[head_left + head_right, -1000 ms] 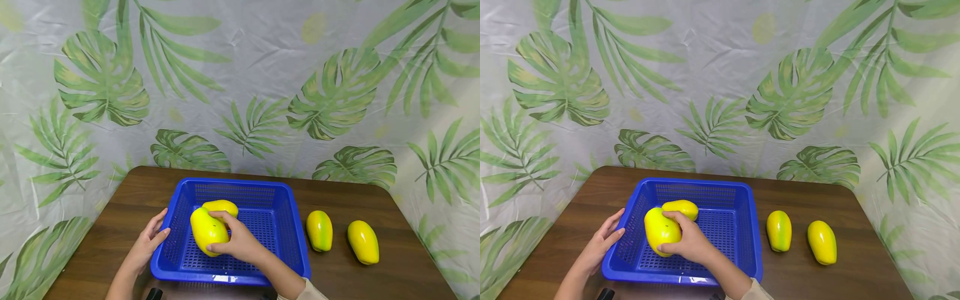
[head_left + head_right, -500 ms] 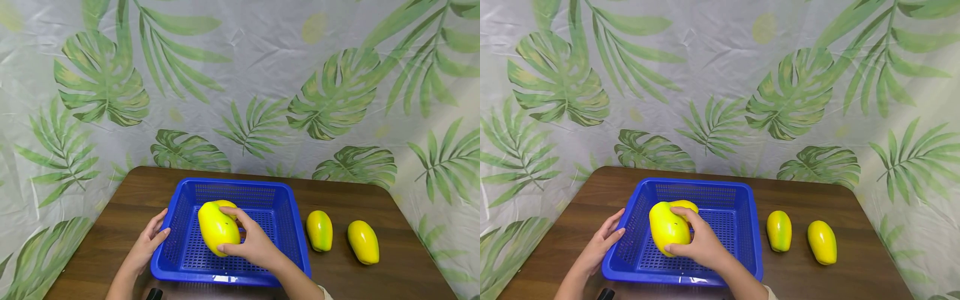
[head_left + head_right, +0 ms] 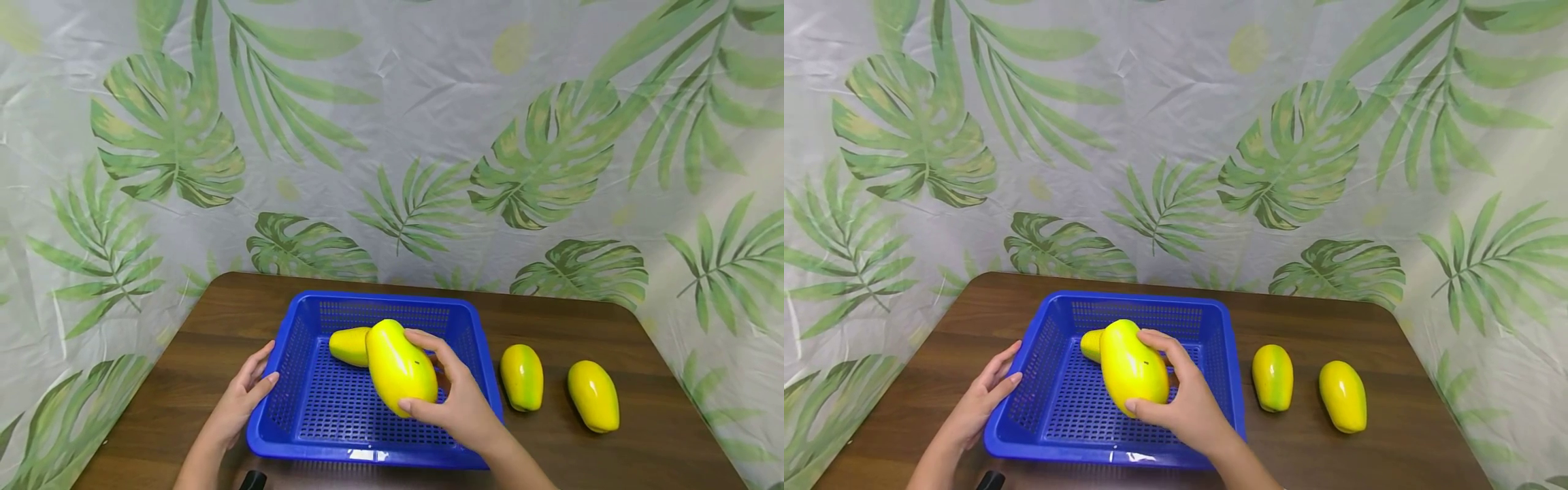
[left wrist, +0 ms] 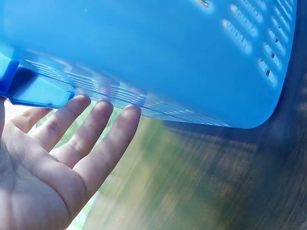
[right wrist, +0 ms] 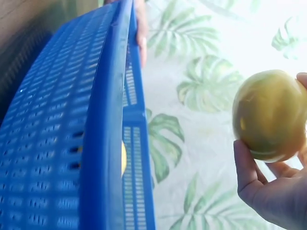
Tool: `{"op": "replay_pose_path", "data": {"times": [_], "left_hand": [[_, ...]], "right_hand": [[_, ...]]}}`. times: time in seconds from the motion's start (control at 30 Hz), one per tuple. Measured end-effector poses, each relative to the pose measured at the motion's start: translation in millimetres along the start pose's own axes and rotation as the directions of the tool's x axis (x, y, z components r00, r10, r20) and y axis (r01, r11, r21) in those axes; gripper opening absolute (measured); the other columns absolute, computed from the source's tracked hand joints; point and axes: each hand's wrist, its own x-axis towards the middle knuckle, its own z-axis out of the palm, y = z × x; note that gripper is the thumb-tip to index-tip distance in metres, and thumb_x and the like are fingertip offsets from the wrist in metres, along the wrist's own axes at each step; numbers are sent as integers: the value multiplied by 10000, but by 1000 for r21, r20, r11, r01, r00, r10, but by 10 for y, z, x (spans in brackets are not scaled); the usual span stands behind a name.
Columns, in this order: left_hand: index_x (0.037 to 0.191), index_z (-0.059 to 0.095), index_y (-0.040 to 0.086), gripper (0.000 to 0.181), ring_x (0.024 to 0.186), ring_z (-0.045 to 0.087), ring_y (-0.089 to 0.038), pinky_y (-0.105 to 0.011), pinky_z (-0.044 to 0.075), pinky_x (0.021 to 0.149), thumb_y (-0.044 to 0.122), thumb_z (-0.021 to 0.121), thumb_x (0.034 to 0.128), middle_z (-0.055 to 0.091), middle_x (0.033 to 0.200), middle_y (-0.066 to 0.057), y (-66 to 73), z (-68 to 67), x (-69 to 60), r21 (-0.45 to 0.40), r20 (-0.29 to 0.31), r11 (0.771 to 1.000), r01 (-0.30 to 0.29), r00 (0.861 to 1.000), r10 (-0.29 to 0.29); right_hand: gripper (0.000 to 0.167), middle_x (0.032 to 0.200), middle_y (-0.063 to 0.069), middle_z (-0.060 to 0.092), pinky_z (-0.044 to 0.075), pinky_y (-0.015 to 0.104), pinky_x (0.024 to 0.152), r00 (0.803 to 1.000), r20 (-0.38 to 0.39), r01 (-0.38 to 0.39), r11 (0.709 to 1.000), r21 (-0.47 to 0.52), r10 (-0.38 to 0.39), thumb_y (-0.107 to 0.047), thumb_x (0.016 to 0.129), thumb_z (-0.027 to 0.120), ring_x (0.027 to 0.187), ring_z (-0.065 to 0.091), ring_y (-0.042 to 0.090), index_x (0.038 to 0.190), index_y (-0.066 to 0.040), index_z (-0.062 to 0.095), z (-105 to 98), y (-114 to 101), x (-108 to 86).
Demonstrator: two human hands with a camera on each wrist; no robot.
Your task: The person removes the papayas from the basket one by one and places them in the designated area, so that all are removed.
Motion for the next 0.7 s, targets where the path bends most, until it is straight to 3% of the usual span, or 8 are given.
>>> {"op": "replay_pose_path", "data": {"times": [0.17,0.37,0.57,0.7], "left_hand": [[1423,170,72,559,1043,536,-203,-369,499,760,105,457,944,281,1364,-281,-6,2,-2,0,-15,1000,14,1000,-14],[1424,146,47,562,1050,532,-189,-361,498,766,96,443,949,248,1375,-295,-8,-3,-6,-8,4,1000,-7,1000,7],[1423,146,46,559,1055,526,-176,-356,496,768,96,440,950,242,1380,-289,-9,1,-4,-6,4,1000,-4,1000,4],[1424,148,58,562,1049,530,-187,-364,498,762,102,445,949,239,1390,-273,-5,4,0,-8,-2,1000,11,1000,-11]], "right_hand": [[697,1367,85,339,503,363,732,998,-49,29,999,15,-28,32,742,676,973,495,261,1348,-108,363,-154,20,-124],[700,1325,136,351,514,365,710,993,-117,-8,999,51,13,78,739,651,962,503,255,1352,-75,348,-309,18,-263],[711,1228,170,387,526,374,666,967,-215,-120,989,90,137,115,735,635,940,520,255,1351,-89,345,-400,22,-417],[707,1207,163,395,529,367,656,950,-270,-135,986,97,157,134,737,621,911,540,236,1352,-69,338,-462,58,-528]]}}
